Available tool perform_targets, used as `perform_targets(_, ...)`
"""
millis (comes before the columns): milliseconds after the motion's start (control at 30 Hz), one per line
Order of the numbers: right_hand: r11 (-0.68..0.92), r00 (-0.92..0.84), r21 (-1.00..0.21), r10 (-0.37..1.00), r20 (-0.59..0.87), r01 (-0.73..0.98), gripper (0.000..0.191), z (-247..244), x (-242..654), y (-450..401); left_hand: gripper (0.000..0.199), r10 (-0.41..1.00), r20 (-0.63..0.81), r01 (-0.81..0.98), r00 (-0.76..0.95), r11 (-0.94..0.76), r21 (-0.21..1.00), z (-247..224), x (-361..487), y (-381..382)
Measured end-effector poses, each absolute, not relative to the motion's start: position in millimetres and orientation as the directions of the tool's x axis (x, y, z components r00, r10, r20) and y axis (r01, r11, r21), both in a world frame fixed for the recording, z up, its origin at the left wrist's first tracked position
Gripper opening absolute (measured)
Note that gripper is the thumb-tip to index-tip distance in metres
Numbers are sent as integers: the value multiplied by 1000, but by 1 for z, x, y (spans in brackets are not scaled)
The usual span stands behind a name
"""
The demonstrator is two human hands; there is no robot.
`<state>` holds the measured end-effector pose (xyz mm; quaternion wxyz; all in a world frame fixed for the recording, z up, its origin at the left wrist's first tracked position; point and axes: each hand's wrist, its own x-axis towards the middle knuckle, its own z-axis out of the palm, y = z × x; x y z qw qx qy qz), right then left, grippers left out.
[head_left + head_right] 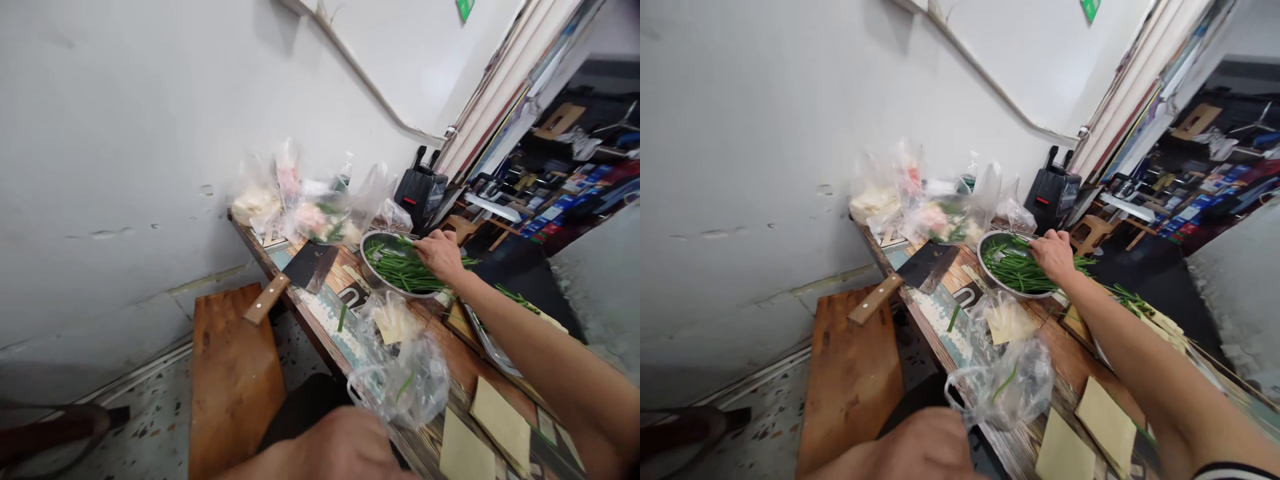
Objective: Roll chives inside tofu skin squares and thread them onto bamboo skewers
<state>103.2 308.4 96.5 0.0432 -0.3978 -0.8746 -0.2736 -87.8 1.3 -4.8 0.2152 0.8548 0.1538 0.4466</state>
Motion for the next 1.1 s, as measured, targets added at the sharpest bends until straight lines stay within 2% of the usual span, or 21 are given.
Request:
perform_targets(67,572,-660,331,619,426,750,28,113,113,306,32,528,722,170,448,-843,511,15,-93,11)
perform_targets(167,557,-533,126,668,520,821,32,139,123,303,29,632,724,277,277,-774,570,37,-96,33)
perform_targets(267,519,-379,-159,770,513,840,43,158,128,297,24,713,692,331,110,-683,651,45,-92,68)
perform_targets(367,499,-274,-492,845,459,714,47,166,130,286,24,731,681,375,48,-645,666,51,-85,110)
perform_targets(433,469,-291,-605,881,373,644,49,167,129,277,22,748,663,388,7,-613,688,61,-78,137)
perform_targets(500,447,-351,-634,893,280,631,50,167,127,268,22,780,624,365,-49,-567,738,73,-70,160)
perform_targets(600,440,-411,-607,890,197,662,53,166,119,258,25,848,520,269,-108,-478,836,88,-54,192)
perform_targets(833,483,-497,-507,860,118,714,55,153,109,259,24,879,415,231,-233,-365,902,81,-30,237)
perform_targets(967,439,-471,-563,877,97,700,52,143,113,268,28,895,395,214,-208,-353,911,73,-28,243)
perform_targets(1100,327,-380,-665,922,69,672,45,141,115,273,35,917,334,363,-217,-242,900,71,-28,253)
